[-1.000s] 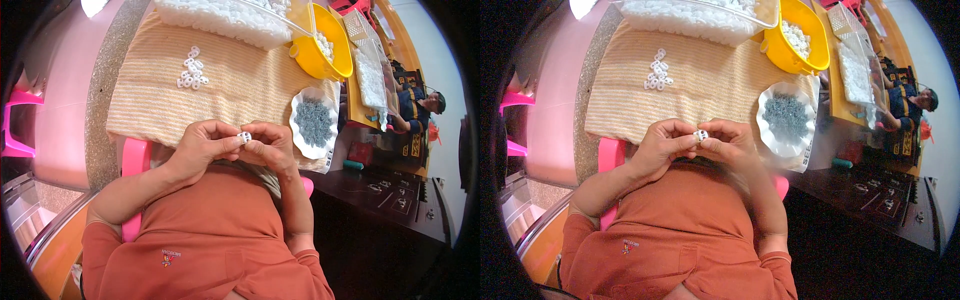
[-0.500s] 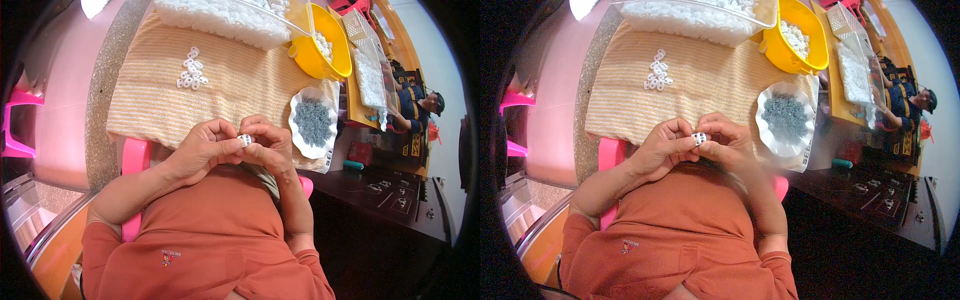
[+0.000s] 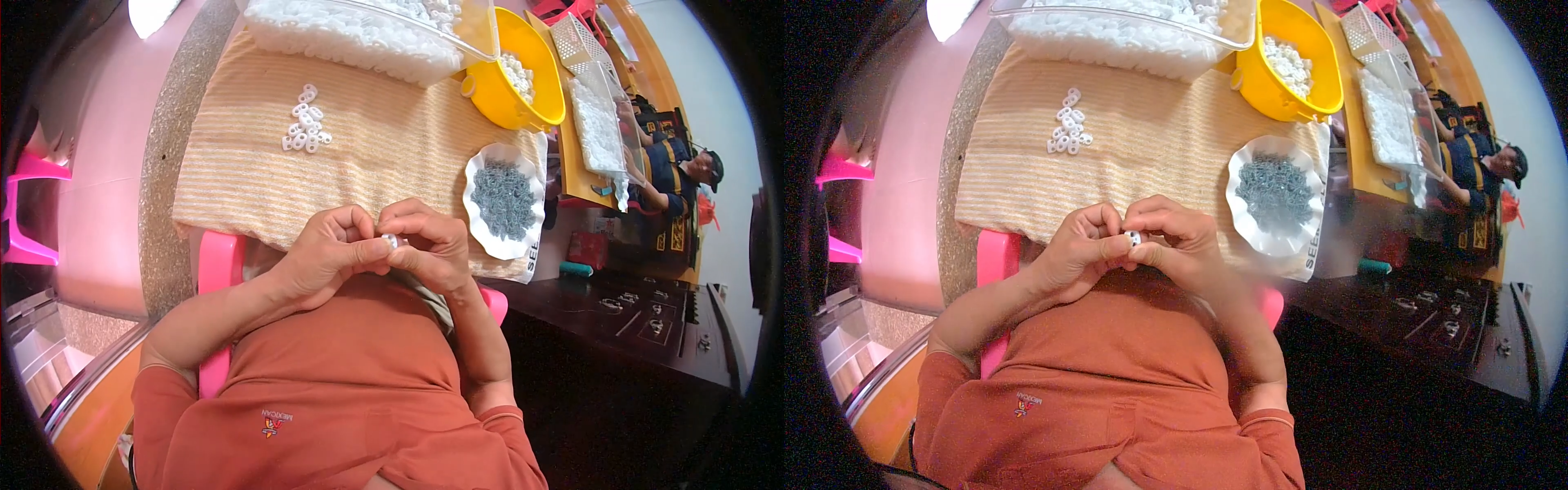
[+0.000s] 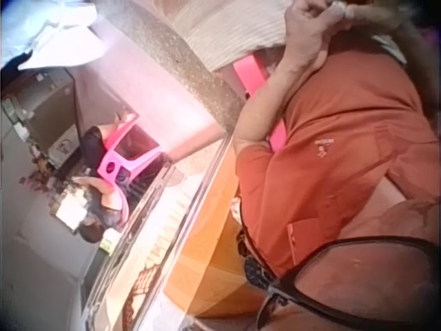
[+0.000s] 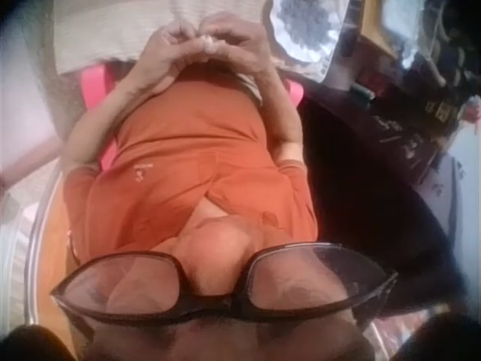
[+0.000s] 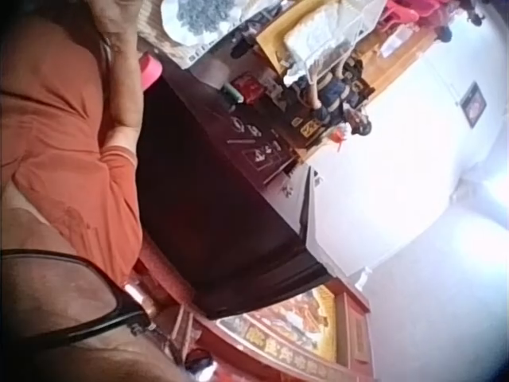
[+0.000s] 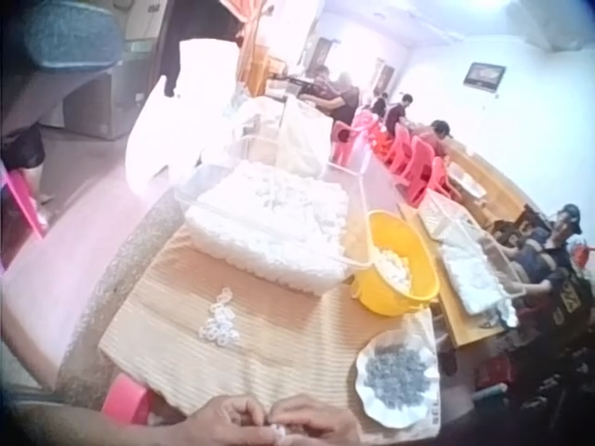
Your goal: The recorder is assembling small white plastic components by inserting tiny grey beads into them at a workbench.
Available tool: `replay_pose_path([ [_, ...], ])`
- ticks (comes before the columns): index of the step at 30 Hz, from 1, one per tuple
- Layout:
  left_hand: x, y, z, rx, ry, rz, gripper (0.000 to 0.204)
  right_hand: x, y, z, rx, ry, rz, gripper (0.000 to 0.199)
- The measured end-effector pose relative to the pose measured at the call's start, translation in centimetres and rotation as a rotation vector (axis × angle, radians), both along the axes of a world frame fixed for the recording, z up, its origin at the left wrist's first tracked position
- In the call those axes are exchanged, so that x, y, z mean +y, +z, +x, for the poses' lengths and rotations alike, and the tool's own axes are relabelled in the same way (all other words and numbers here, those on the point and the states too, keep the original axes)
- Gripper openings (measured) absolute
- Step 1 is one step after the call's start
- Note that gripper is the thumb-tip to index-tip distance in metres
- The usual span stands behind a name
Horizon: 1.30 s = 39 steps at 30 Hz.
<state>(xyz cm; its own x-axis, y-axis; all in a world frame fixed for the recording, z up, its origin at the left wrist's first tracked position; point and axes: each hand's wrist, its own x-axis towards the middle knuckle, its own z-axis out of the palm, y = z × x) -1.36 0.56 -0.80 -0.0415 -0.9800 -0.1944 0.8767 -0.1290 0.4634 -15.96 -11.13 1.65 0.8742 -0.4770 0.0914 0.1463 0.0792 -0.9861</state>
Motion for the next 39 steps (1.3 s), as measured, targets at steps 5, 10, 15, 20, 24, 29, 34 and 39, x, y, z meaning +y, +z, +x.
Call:
replay_pose_path([
  [5, -0.2, 0.2, 0.0, -0.018, -0.01, 0.024, 0.014, -0.3, -0.6, -0.2, -0.017, 0.009, -0.1, 0.026],
  [10, -0.5, 0.0, 0.1, -0.009, -0.018, 0.038, 0.01, -0.5, 0.0, -0.4, -0.001, -0.01, 0.076, 0.022],
  [15, -0.4, 0.3, 0.3, -0.002, 0.002, 0.084, 0.011, -1.9, 1.3, -0.4, 0.154, -0.249, -0.404, 0.01],
  [20, -0.3, 0.8, 0.4, -0.062, -0.012, 0.11, 0.015, -8.1, 6.3, -0.8, 0.159, -0.698, -0.673, 0.008],
  [24, -0.3, 0.8, 0.3, -0.068, -0.025, 0.097, 0.016, -16.0, 8.4, -0.9, 0.25, -0.87, -0.955, 0.022],
  [29, -0.2, 0.9, 0.5, -0.095, -0.031, 0.11, 0.014, -12.0, 6.5, 3.0, 0.18, -0.577, -1.054, 0.028],
  [34, -0.1, 0.3, 0.3, -0.077, -0.027, 0.113, 0.012, -6.6, 1.4, 7.8, 0.293, -0.139, -0.942, 0.022],
  [39, -0.2, 0.5, 0.3, -0.065, -0.018, 0.122, 0.009, -5.4, -0.1, 10.9, 0.289, -0.048, -1.069, 0.019],
])
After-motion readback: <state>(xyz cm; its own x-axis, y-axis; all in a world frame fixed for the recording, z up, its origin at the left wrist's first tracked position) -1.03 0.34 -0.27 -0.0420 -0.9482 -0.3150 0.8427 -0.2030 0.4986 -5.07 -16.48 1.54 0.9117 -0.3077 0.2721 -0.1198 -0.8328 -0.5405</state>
